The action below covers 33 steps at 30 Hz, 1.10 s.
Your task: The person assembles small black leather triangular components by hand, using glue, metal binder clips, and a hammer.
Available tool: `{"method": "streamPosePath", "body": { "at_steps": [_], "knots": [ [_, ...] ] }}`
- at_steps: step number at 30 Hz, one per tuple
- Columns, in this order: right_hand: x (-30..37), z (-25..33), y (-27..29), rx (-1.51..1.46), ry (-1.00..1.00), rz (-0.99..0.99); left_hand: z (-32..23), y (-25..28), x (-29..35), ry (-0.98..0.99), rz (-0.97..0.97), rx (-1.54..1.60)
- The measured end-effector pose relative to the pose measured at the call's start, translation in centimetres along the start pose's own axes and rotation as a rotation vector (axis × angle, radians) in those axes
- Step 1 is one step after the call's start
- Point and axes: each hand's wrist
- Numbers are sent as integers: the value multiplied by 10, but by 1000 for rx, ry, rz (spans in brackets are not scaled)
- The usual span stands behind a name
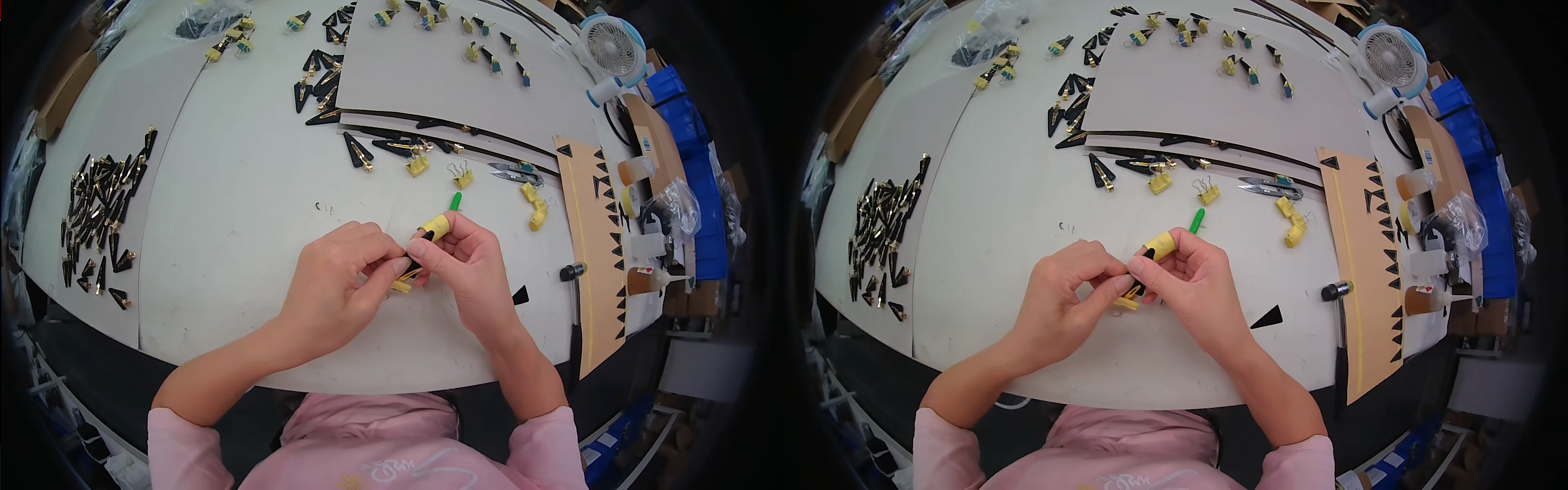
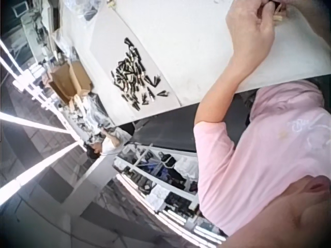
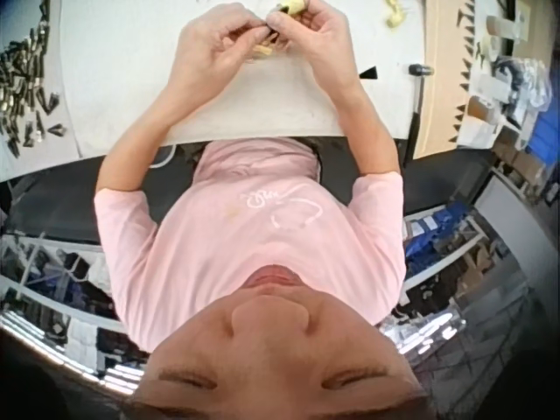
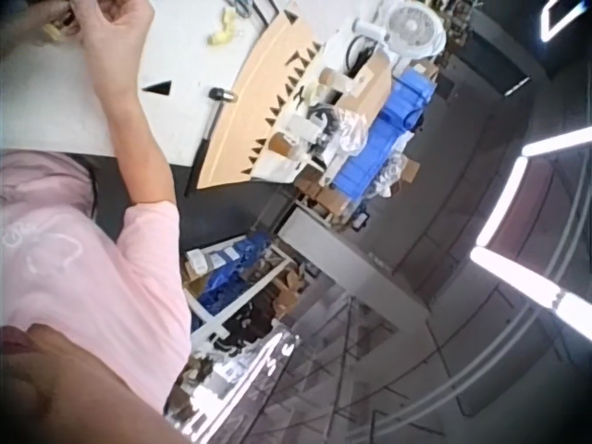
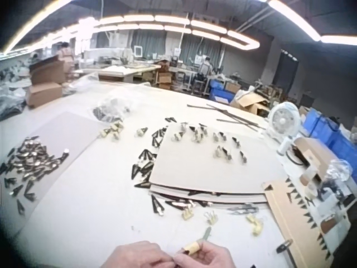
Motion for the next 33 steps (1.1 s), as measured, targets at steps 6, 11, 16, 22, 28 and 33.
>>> {"method": "streamPosePath", "body": {
  "at_steps": [6, 11, 16, 22, 28, 33],
  "knots": [
    [-4, -1, 3, -28, -43, 1, 6, 6, -6, 182, 70, 130],
    [-4, 2, 6, -98, -71, -52, 11, 10, -7, 389, 173, 394],
    [-4, 3, 7, -83, -57, -47, 4, 11, -7, 380, 165, 416],
    [-1, 4, 2, -7, 18, -35, 2, 8, -6, 238, 148, 315],
    [0, -1, 2, -32, 73, -50, -5, 11, -9, 190, 125, 89],
    [-1, 1, 2, 1, 57, -26, 5, 1, -5, 204, 63, 285]
  ]
}}
Point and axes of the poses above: each hand's wrist, its own x-axis away from the middle knuckle, its own y-axis out of the back of the hand, z = x × y, and after that the axes turned 13 degrees about -z, right-handed
